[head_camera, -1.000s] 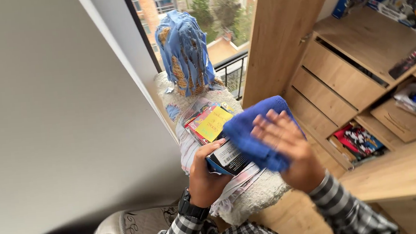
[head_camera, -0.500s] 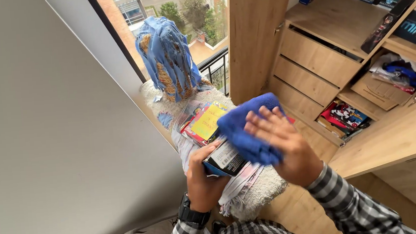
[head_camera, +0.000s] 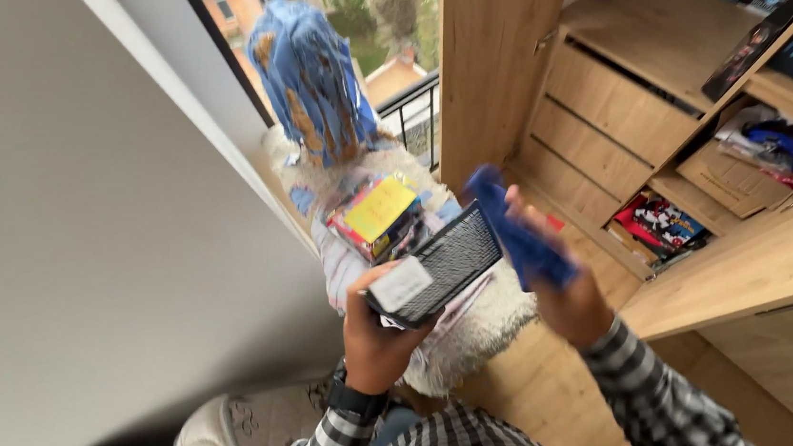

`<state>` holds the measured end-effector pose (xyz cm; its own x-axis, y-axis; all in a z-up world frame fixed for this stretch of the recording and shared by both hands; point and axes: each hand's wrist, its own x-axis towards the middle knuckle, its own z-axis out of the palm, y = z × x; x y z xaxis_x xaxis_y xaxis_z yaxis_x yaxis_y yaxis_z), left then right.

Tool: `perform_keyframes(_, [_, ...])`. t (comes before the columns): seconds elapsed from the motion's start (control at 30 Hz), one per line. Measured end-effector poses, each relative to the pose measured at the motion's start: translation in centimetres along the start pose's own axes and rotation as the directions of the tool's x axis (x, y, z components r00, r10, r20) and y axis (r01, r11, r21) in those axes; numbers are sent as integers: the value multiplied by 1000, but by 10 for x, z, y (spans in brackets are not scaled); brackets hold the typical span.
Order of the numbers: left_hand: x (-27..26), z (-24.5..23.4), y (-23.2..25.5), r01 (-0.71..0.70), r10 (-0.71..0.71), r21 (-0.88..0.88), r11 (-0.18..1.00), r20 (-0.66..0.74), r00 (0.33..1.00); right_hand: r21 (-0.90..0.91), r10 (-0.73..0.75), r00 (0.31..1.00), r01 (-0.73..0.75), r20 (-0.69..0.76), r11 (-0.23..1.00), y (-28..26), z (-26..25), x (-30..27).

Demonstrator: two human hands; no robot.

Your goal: Cleaning action figure boxes with a microfiber cloth and organizing them into a cabinet.

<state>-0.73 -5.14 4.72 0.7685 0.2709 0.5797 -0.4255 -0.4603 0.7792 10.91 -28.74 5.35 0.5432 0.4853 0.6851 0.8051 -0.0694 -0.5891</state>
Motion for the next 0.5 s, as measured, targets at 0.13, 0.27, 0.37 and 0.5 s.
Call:
perform_keyframes(0.13, [-11, 13, -11, 113, -133, -196, 974, -92, 987, 165, 491, 871, -486, 15, 858, 24, 3, -5])
perform_keyframes(0.27, [-9, 11, -24, 134, -175, -512, 849, -33, 984, 146, 285, 955, -295, 86, 944, 2, -1, 38])
perform_keyframes(0.37, [-3, 6, -29, 96, -101, -466, 880, 14, 995, 145, 117, 985, -135, 127, 980, -13, -5, 64])
perform_keyframes(0.5, [-2, -19, -41, 280, -252, -298, 912, 131, 959, -106, -77, 970, 104, 232, 989, 2, 6, 79])
